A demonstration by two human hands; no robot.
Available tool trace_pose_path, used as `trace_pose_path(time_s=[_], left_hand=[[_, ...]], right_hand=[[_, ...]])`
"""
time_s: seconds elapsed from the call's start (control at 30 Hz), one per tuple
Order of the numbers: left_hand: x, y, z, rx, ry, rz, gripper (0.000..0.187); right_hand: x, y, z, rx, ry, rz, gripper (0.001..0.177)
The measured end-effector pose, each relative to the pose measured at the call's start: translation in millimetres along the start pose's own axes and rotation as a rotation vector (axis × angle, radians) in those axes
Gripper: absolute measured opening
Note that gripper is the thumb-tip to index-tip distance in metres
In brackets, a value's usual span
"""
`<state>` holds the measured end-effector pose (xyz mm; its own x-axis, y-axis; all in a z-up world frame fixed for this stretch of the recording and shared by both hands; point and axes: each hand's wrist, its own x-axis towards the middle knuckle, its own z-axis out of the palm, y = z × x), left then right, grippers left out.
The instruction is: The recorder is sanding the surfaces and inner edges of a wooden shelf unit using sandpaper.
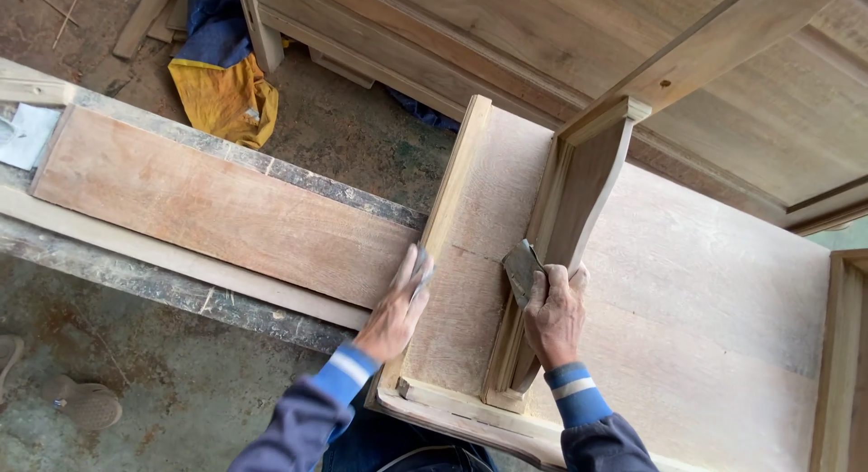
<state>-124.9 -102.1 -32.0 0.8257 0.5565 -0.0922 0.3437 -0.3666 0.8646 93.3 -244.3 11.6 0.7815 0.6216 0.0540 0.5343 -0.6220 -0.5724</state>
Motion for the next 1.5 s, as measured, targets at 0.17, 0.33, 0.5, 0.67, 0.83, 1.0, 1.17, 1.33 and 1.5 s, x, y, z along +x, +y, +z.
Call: trace_pose_path(time_s=[0.17,0.33,0.5,0.67,0.83,1.0,1.17,1.33,1.5], left_hand=[[-14,0,-3,0.094,-0.096,-0.139,0.06],[72,-5,5,0.102,0.006,-0.099,0.063],[19,8,3,0.133,-0.033,-0.248,0.061],[41,-11,10,0.31,-0.06,-0.232,0.064],[127,-19,14,0.355,0.001,-0.278,0.061],[33,12,-6,0.279,-0.098,-0.242,0.063],[13,-9,7,0.366,-0.148,-0.233,0.063],[125,-12,2,0.351,-0.038,-0.21,0.062],[59,-16,-10,0.274,-0.047,-0.114,0.067]], right_hand=[[-3,1,0,0.033,0.023,-0.007,0.013],[-4,3,4,-0.002,0.029,0.014,0.013],[-1,-6,-6,0.046,0.005,0.004,0.014],[-1,-4,-2,0.033,0.045,-0.008,0.012],[2,-5,-4,-0.034,-0.058,0.096,0.014],[-1,0,0,0.022,0.033,0.019,0.011],[2,-3,-2,0.036,-0.012,0.071,0.012],[0,-4,-1,0.021,0.03,-0.015,0.011],[-3,-4,-1,0.033,0.032,-0.02,0.009]])
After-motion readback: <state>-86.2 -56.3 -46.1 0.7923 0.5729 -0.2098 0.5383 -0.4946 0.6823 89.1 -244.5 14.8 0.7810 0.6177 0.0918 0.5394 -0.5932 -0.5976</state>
